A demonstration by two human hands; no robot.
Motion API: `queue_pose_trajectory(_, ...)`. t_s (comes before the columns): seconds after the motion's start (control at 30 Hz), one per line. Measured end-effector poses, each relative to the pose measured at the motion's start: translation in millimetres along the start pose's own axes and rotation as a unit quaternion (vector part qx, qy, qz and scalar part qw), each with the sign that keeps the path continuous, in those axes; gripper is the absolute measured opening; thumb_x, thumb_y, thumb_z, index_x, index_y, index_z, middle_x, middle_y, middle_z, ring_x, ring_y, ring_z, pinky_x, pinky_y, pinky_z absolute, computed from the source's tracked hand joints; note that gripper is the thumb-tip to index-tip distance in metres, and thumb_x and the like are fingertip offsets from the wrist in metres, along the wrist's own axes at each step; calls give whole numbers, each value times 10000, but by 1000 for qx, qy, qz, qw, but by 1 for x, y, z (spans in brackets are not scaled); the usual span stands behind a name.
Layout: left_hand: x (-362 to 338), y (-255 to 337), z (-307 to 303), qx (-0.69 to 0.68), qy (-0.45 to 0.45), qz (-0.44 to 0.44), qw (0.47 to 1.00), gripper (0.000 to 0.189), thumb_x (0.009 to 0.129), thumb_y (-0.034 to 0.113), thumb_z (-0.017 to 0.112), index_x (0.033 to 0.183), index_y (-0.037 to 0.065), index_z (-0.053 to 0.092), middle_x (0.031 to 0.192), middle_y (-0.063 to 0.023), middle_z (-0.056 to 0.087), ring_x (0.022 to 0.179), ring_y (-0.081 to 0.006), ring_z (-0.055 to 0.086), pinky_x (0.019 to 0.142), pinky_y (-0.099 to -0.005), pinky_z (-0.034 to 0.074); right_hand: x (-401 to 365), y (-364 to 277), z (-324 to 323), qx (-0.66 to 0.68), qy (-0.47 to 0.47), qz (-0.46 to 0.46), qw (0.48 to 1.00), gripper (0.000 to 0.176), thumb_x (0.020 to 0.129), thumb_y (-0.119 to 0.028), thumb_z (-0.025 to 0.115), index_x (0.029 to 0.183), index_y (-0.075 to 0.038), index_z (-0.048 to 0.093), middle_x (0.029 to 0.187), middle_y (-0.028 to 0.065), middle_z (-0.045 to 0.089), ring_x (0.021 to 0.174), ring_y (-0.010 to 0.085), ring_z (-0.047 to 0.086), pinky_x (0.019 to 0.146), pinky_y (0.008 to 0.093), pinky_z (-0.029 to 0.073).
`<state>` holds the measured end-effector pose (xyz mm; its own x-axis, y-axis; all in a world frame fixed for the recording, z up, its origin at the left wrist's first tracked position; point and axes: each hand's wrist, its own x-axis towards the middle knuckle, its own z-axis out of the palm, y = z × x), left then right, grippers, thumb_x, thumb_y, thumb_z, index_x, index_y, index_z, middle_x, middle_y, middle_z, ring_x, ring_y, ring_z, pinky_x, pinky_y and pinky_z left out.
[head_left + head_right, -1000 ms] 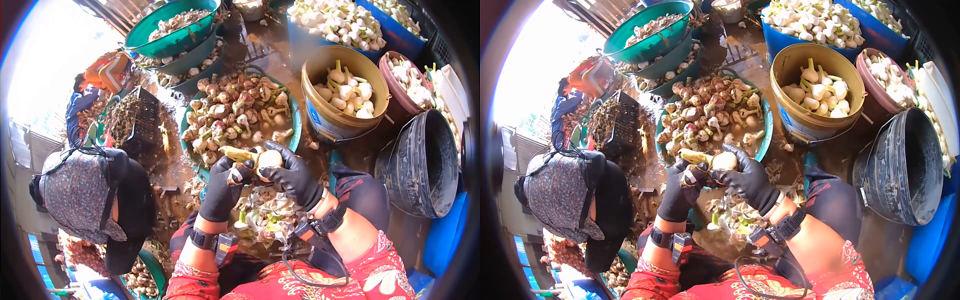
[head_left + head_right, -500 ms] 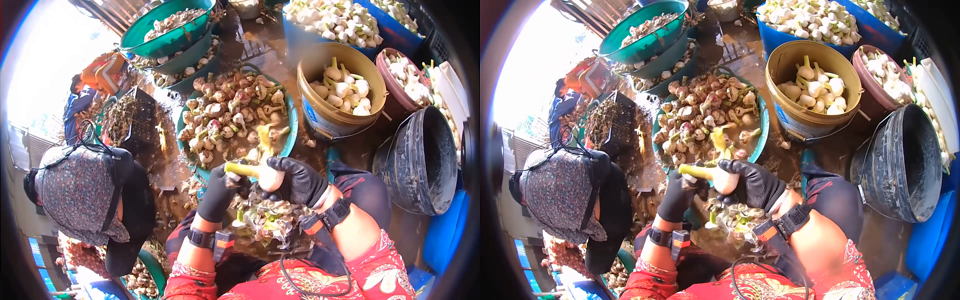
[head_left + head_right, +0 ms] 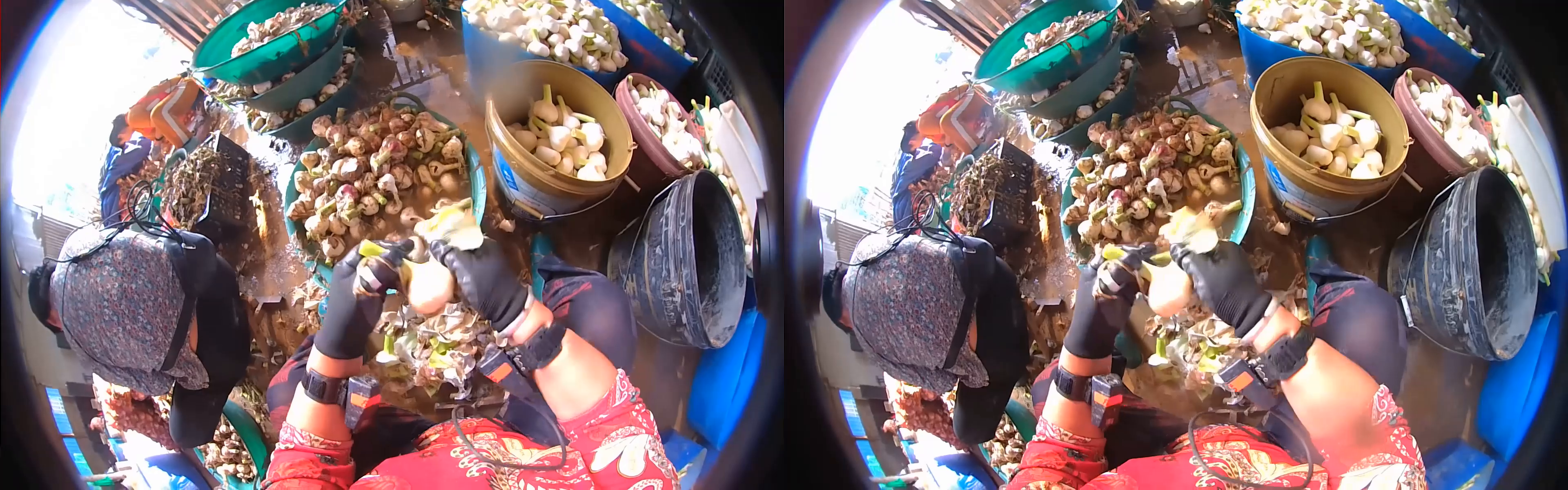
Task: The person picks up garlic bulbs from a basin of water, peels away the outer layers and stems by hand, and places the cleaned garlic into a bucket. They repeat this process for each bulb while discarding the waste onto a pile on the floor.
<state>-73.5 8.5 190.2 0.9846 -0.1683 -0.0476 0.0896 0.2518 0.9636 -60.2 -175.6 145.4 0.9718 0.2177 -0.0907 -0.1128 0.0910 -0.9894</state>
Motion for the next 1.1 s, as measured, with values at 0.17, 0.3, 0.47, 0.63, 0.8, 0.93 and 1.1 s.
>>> queue_pose_trajectory(0.17, 9, -25, -57, 309, 62, 147, 938, 253, 869, -10, 540, 1098, 43, 632, 777, -34, 606, 643, -117, 554, 592, -253, 457, -27, -8, 0, -466, -202, -236, 828, 303, 785, -176, 545, 1020, -4, 631, 806, 170, 624, 772, 358, 609, 723, 448, 494)
queue_pose_trajectory(0.3, 1, -7, -53, 139, 57, 113, 982, 220, 873, 13, 541, 1089, 10, 581, 866, -55, 600, 766, -147, 570, 685, -267, 464, -30, 12, 3, -599, -327, 64, 728, 281, 750, -153, 546, 964, -16, 665, 880, 205, 655, 869, 354, 637, 778, 444, 503)
queue_pose_trajectory(0.47, -9, -6, -32, 491, 57, 176, 851, 152, 895, 97, 556, 1021, 12, 542, 960, -44, 592, 897, -166, 577, 789, -288, 470, -22, 2, -9, -466, -200, 47, 861, 295, 735, -245, 603, 931, -29, 650, 891, 237, 644, 901, 367, 628, 792, 430, 504)
queue_pose_trajectory(0.63, 0, -14, -19, 161, 37, 122, 979, 249, 862, 27, 553, 1104, -29, 573, 998, -86, 634, 828, -143, 596, 720, -242, 492, -4, -6, -14, 96, -28, 14, 995, 362, 764, -45, 613, 1124, -72, 584, 940, 12, 600, 806, 72, 567, 722, 227, 471)
queue_pose_trajectory(0.8, -1, 14, 12, 39, 28, -61, 997, 277, 841, 68, 618, 1099, -24, 582, 1058, -87, 634, 951, -135, 585, 838, -259, 468, -11, -45, -28, 25, -97, 26, 995, 303, 751, -95, 651, 1051, -76, 620, 926, 48, 613, 866, 147, 583, 779, 290, 460)
queue_pose_trajectory(0.93, 1, 7, 18, 131, -13, -8, 991, 254, 843, 60, 630, 1083, -19, 598, 1054, -84, 640, 967, -132, 583, 860, -272, 462, -11, -38, -29, -292, -59, -162, 941, 170, 725, -156, 682, 838, -61, 596, 808, 100, 575, 776, 268, 559, 696, 368, 451)
queue_pose_trajectory(1.1, 4, -5, -2, 15, 61, -53, 997, 232, 836, 37, 628, 1066, 12, 606, 1011, -65, 652, 885, -145, 615, 779, -280, 499, -18, -25, -32, -397, -21, -148, 905, 148, 764, -192, 570, 769, -46, 543, 738, 186, 567, 746, 375, 574, 669, 482, 445)
